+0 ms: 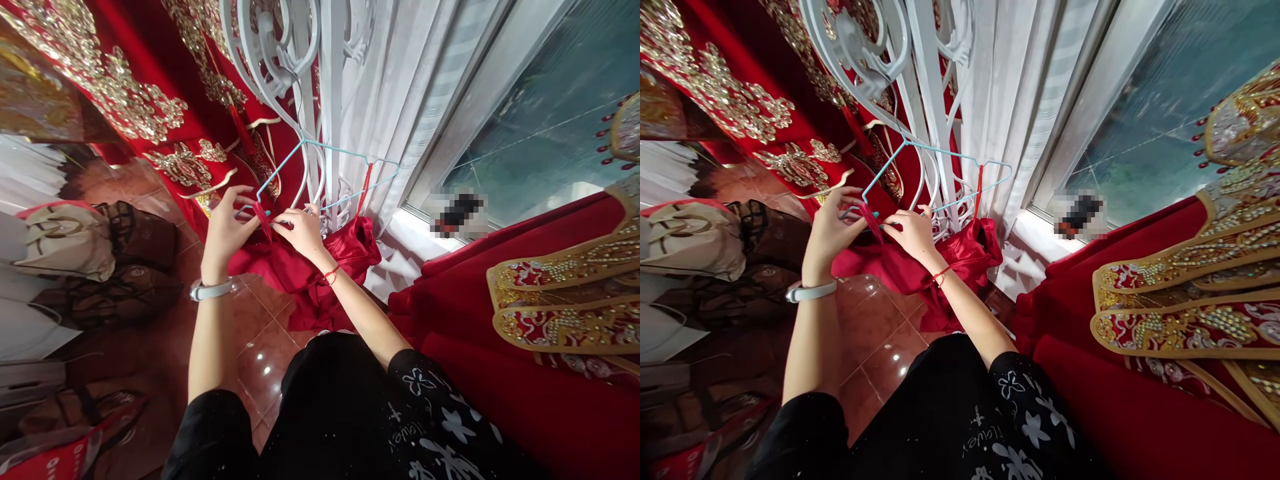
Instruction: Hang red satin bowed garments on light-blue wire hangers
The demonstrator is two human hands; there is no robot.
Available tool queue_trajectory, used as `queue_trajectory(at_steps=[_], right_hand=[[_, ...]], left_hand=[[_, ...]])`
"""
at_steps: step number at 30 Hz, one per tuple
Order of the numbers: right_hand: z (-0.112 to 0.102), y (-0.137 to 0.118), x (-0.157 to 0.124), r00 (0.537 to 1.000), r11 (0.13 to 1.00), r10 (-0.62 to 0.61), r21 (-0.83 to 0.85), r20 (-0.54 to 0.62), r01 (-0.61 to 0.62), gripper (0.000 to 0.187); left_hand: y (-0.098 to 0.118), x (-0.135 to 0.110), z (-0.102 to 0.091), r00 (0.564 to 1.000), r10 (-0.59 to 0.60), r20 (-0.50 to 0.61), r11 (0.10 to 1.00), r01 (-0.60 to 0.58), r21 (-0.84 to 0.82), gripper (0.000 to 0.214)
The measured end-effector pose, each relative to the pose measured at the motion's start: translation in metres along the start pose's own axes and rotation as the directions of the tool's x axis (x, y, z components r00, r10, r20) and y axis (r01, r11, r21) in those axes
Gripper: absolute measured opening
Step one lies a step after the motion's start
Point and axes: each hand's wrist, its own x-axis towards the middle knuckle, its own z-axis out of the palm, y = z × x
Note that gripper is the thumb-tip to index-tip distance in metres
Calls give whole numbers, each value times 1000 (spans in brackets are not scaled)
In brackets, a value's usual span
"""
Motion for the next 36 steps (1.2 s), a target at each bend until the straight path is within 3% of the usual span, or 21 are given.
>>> queue_trajectory(at_steps=[4, 7, 9, 11, 13, 15, 16, 18, 20, 22, 25, 27, 33, 36], right_hand=[[1, 0, 1, 1000, 1000, -13, 4, 4, 13, 20], [2, 2, -3, 997, 993, -83, 80, -3, 83, 17], [-2, 11, -11, 989, 979, -122, 154, -79, 133, 27], [-10, 33, -26, 964, 981, -48, 169, -261, 95, 35], [-23, 69, -48, 862, 988, 141, 127, -487, -90, 35], [-37, 111, -73, 704, 925, 344, 95, -621, -368, 36], [-44, 132, -87, 660, 867, 433, 85, -614, -491, 41], [-52, 165, -111, 623, 741, 633, 127, -460, -660, 43], [-55, 184, -130, 626, 689, 713, 152, -315, -708, 32], [-53, 191, -139, 646, 692, 718, 163, -258, -704, 18], [-52, 191, -139, 666, 708, 705, 180, -244, -683, 13], [-55, 192, -135, 655, 702, 711, 204, -256, -682, 15], [-87, 203, -131, 489, 620, 783, 408, -385, -670, 25], [-108, 201, -131, 492, 602, 796, 543, -352, -585, 24]], left_hand=[[-21, -24, 2, 992, -85, -89, 991, 75, -114, 58], [-17, -25, -2, 991, 83, -103, 996, -86, -32, 54], [-9, -16, -4, 977, 192, -97, 977, -181, 111, 46], [-3, -4, -5, 977, 186, -101, 966, -163, 199, 34], [-1, 7, -2, 985, 113, -133, 977, -86, 194, 26], [-4, 15, 4, 987, 57, -149, 988, -34, 153, 21], [-6, 17, 7, 988, 42, -149, 990, -22, 136, 20], [-9, 20, 13, 987, 33, -157, 993, -15, 117, 18], [-13, 20, 17, 985, 33, -169, 995, -15, 103, 19], [-15, 21, 19, 985, 34, -170, 996, -19, 89, 21], [-19, 23, 19, 987, 36, -155, 997, -24, 78, 22], [-21, 25, 18, 988, 38, -149, 996, -26, 83, 22], [-30, 32, 17, 985, 71, -155, 997, -63, 54, 20], [-36, 34, 18, 977, 104, -185, 995, -100, 29, 21]])
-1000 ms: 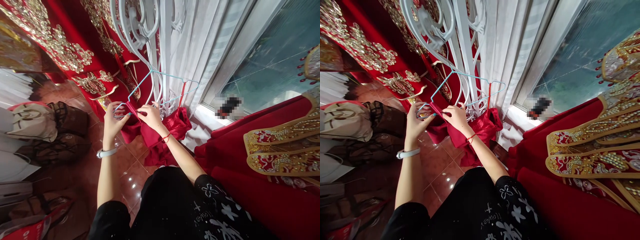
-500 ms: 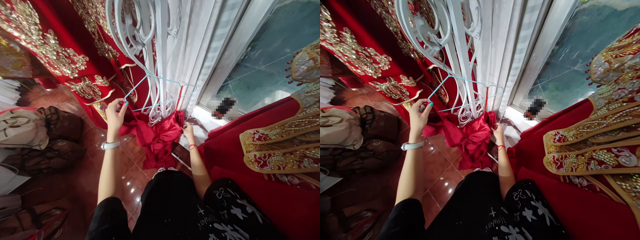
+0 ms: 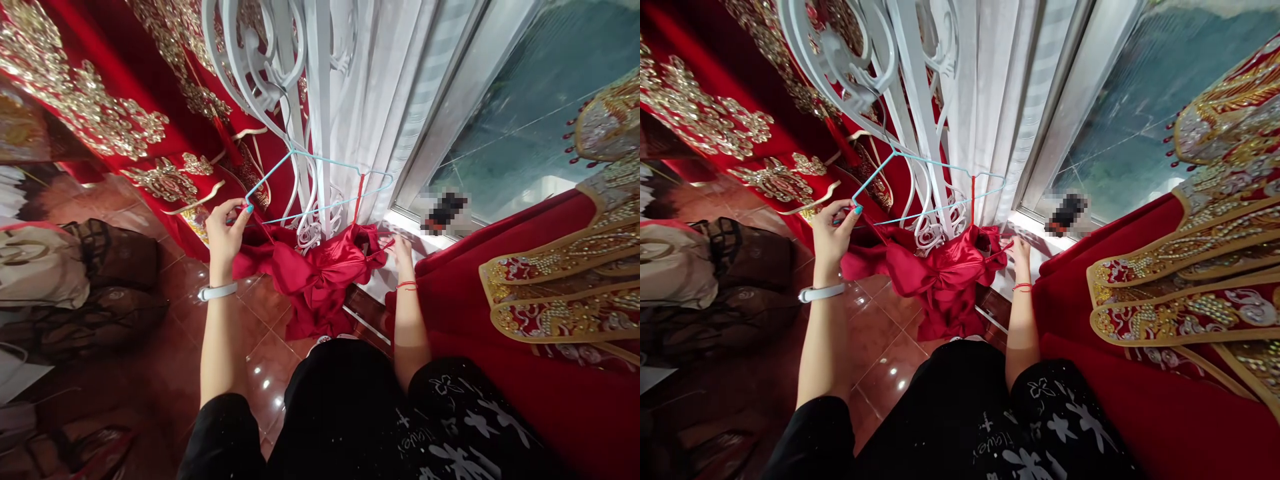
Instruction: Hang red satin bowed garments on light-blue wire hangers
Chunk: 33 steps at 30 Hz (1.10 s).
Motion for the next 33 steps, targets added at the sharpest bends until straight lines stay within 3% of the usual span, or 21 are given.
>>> queue_trajectory(at_steps=[2, 5, 7, 9, 12, 17, 21, 25, 27, 31, 33], right_hand=[[-8, -11, 0, 1000, 977, -22, 212, 22, 17, 20], [-13, -30, -3, 985, 814, -172, 562, -7, 146, 11], [-11, -45, -5, 957, 746, -281, 609, -77, 268, 20], [-8, -63, -3, 925, 752, -356, 548, -131, 367, 31], [-3, -95, 4, 880, 768, -459, 444, -121, 462, 40], [7, -149, 12, 767, 743, -641, 277, 31, 610, 30], [20, -179, 12, 676, 698, -711, 75, 193, 712, 21], [24, -184, 11, 595, 570, -745, -176, 300, 803, 10], [22, -180, 8, 560, 492, -757, -272, 336, 827, 20], [26, -169, -11, 498, 434, -838, -280, 225, 856, 46], [41, -164, -28, 466, 434, -870, -197, 159, 879, 43]], left_hand=[[-3, 1, 2, 1000, 16, -17, 1000, -16, -10, 21], [-7, 2, 4, 999, 23, -26, 1000, -23, -15, 22], [-10, 3, 4, 999, 31, -25, 999, -31, -19, 23], [-13, 5, 2, 999, 45, -23, 999, -45, -27, 22], [-18, 8, -1, 998, 58, -13, 998, -59, -35, 22], [-20, 7, 1, 999, 52, -9, 997, -52, -49, 23], [-21, 1, 7, 998, 56, -14, 995, -57, -85, 23], [-20, -5, 11, 998, 53, -38, 995, -56, -86, 25], [-19, -6, 10, 997, 47, -55, 996, -51, -72, 25], [-20, -15, 2, 996, 68, -63, 993, -74, -91, 34], [-28, -27, -2, 992, 34, -125, 982, -56, -179, 66]])
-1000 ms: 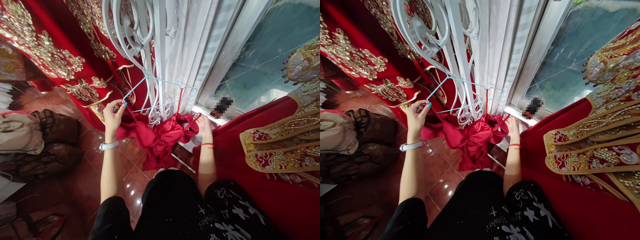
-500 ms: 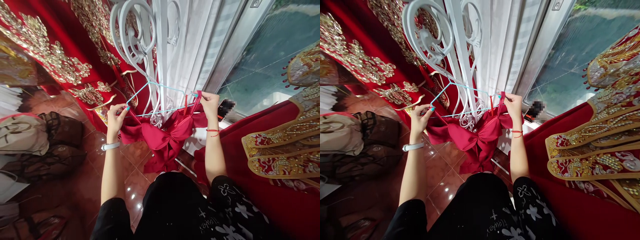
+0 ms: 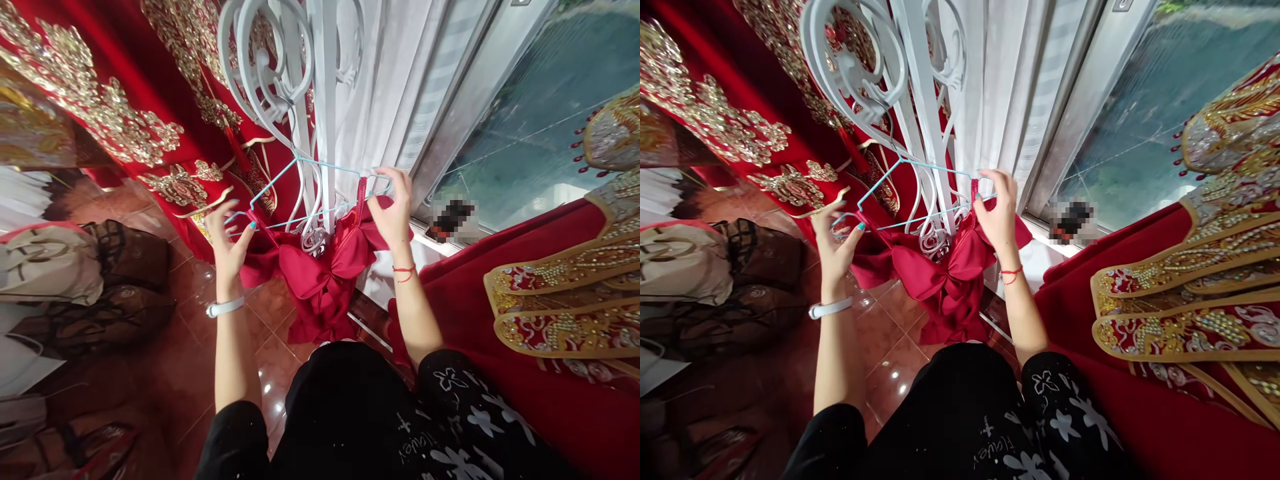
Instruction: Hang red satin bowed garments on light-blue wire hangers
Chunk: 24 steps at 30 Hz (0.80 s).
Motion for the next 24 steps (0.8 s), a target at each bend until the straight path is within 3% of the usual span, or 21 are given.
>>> queue_trajectory(at_steps=[2, 3, 7, 11, 15, 17, 21, 24], right_hand=[[22, -21, -8, 998, 992, -37, 123, 50, 31, 35], [36, -32, -11, 990, 981, -66, 190, 125, 42, 31], [98, -72, -17, 902, 947, -133, 320, 411, -7, 32], [142, -96, -26, 827, 973, -23, 202, 561, -110, 32], [152, -106, -34, 825, 982, 89, 87, 559, -166, 29], [151, -109, -34, 825, 980, 107, 84, 555, -183, 31], [154, -116, -32, 825, 982, 117, 62, 553, -181, 38], [159, -121, -33, 835, 984, 126, 38, 535, -173, 30]], left_hand=[[-10, -16, -6, 998, -62, -33, 992, 57, -116, 101], [-15, -25, -7, 995, -96, -15, 983, 93, -157, 107], [-29, -49, -7, 983, -182, 32, 974, 185, -133, 73], [-25, -48, -6, 982, -178, -59, 983, 175, -48, 53], [-17, -31, -16, 975, -190, -116, 981, 194, 23, 36], [-14, -21, -24, 981, -174, -83, 983, 179, 50, 33], [-10, -6, -37, 987, -160, 16, 985, 158, 72, 43], [-8, -4, -41, 985, -164, 50, 984, 160, 84, 51]])
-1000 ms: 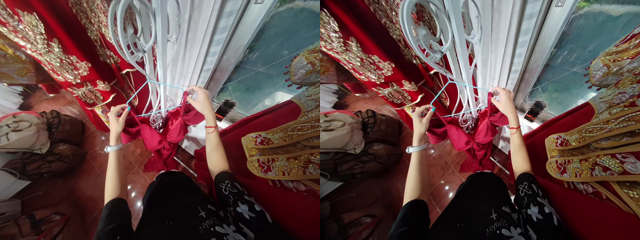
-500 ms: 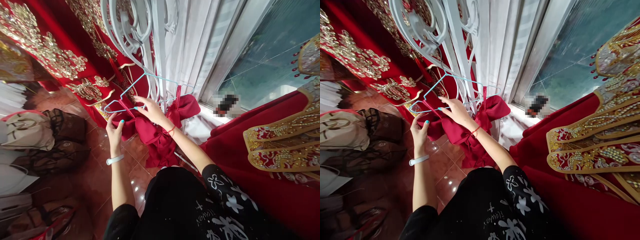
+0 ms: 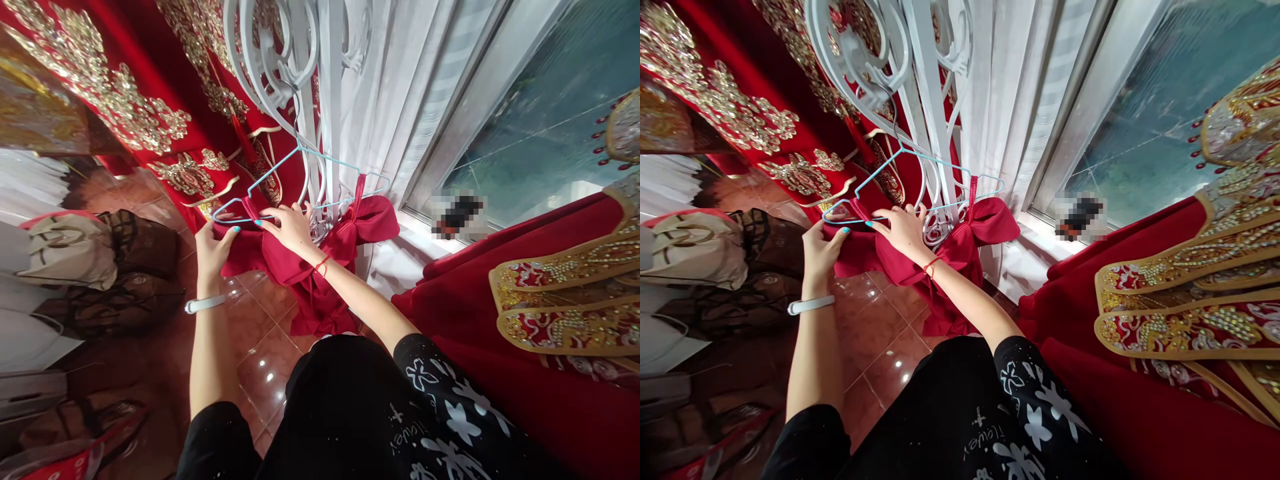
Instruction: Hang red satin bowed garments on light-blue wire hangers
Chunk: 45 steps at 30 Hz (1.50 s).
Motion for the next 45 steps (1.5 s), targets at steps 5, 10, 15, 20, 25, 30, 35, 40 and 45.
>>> queue_trajectory(at_steps=[5, 10, 15, 20, 25, 30, 35, 40, 45], right_hand=[[6, -1, 2, 1000, 999, 23, 25, -4, -23, 23], [4, 2, 0, 1000, 1000, -5, 30, -19, 6, 23], [4, 2, -1, 1000, 999, -6, 32, -6, 7, 23], [5, 3, 0, 1000, 999, 4, 35, -4, -4, 21], [4, 10, 2, 1000, 999, -3, 35, -9, 3, 20], [3, 11, 1, 1000, 999, -12, 51, -5, 13, 22], [3, 11, -2, 1000, 998, -11, 56, -12, 12, 21], [1, 12, -6, 999, 999, -8, 38, -33, 10, 22], [-1, 10, -9, 1000, 999, -10, 39, -28, 11, 22]], left_hand=[[2, -2, 2, 1000, -3, 1, 999, 4, -39, 54], [-5, 9, -8, 997, -64, 33, 995, 66, -68, 43], [20, 36, -26, 992, 41, 116, 999, -42, 5, 34], [88, 65, -26, 972, 213, 95, 975, -205, -88, 34], [84, 63, -26, 926, 141, 349, 990, -139, -29, 60], [41, 46, -33, 911, 34, 412, 999, -18, -43, 65], [34, 62, -43, 881, 34, 471, 999, -47, 17, 44], [38, 99, -43, 691, -116, 714, 993, 65, 99, 26], [45, 119, -43, 631, -147, 762, 986, 38, 159, 20]])
